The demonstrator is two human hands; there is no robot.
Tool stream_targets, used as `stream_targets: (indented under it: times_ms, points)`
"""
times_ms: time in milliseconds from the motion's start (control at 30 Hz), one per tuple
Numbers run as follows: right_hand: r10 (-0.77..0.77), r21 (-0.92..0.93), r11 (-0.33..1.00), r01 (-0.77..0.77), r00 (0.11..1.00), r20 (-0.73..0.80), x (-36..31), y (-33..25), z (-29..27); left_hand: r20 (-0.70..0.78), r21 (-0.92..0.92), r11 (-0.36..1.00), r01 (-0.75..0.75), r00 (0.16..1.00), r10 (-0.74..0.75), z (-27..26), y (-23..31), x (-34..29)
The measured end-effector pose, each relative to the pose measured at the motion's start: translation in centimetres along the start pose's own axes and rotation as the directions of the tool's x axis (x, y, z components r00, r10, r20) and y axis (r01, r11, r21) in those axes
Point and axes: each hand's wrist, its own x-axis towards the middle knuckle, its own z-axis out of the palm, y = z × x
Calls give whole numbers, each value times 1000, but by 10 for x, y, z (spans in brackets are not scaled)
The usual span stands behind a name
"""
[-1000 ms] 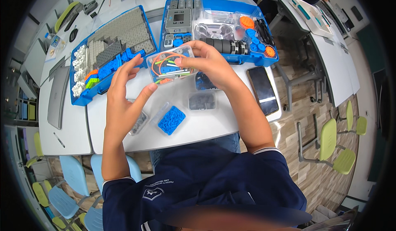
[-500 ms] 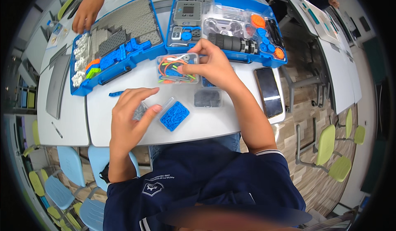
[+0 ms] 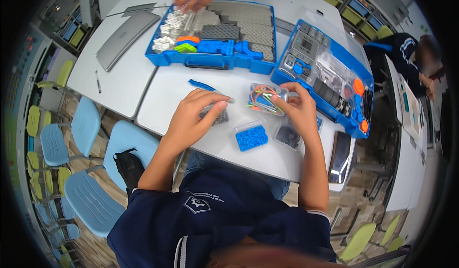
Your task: The person assembles small plastic components using a blue and gray handheld tool, then organizes blue plastic pieces into a clear container. They handle a remote control and place it into a blue storage case with other parts.
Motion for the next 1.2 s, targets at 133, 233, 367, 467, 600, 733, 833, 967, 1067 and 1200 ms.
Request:
stream_targets:
  times_ms: [133, 233, 367, 467, 600, 733, 833, 967, 1067, 1200]
  points:
    - [4, -112, 994, -6, 1000, -13, 0, 4, 1, -71, 49, 996, 76, 995, -73, -8, -13, -2]
    - [21, -133, 991, -22, 1000, -3, 3, 9, 3, -73, 35, 985, 171, 983, -169, -14, -20, -4]
    - [-27, -198, 980, 26, 1000, -3, 4, 14, 4, -100, 32, 978, 204, 975, -200, -17, -29, -6]
    - [-45, -176, 983, 48, 999, 20, 2, 13, 4, -132, -13, 989, 148, 980, -149, -17, -38, -3]
    - [-61, -220, 973, 70, 997, 49, 1, 11, 3, -122, -8, 1000, 6, 992, -7, -33, -56, 49]
    - [-133, -295, 945, 144, 989, 58, 1, 14, 7, -133, 163, 980, 117, 986, -96, -65, -81, 171]
    - [-205, -342, 915, 212, 977, 58, 2, 18, 11, -78, 288, 921, 263, 965, -251, -81, -101, 253]
    - [-211, -385, 896, 220, 975, 67, 0, 19, 12, -84, 417, 820, 392, 915, -395, -87, -125, 306]
    - [-237, -421, 873, 247, 968, 76, -2, 17, 13, -115, 619, 660, 426, 880, -461, -83, -136, 319]
    - [-205, -428, 877, 219, 975, 81, -4, 13, 13, -97, 756, 525, 391, 860, -501, -74, -137, 331]
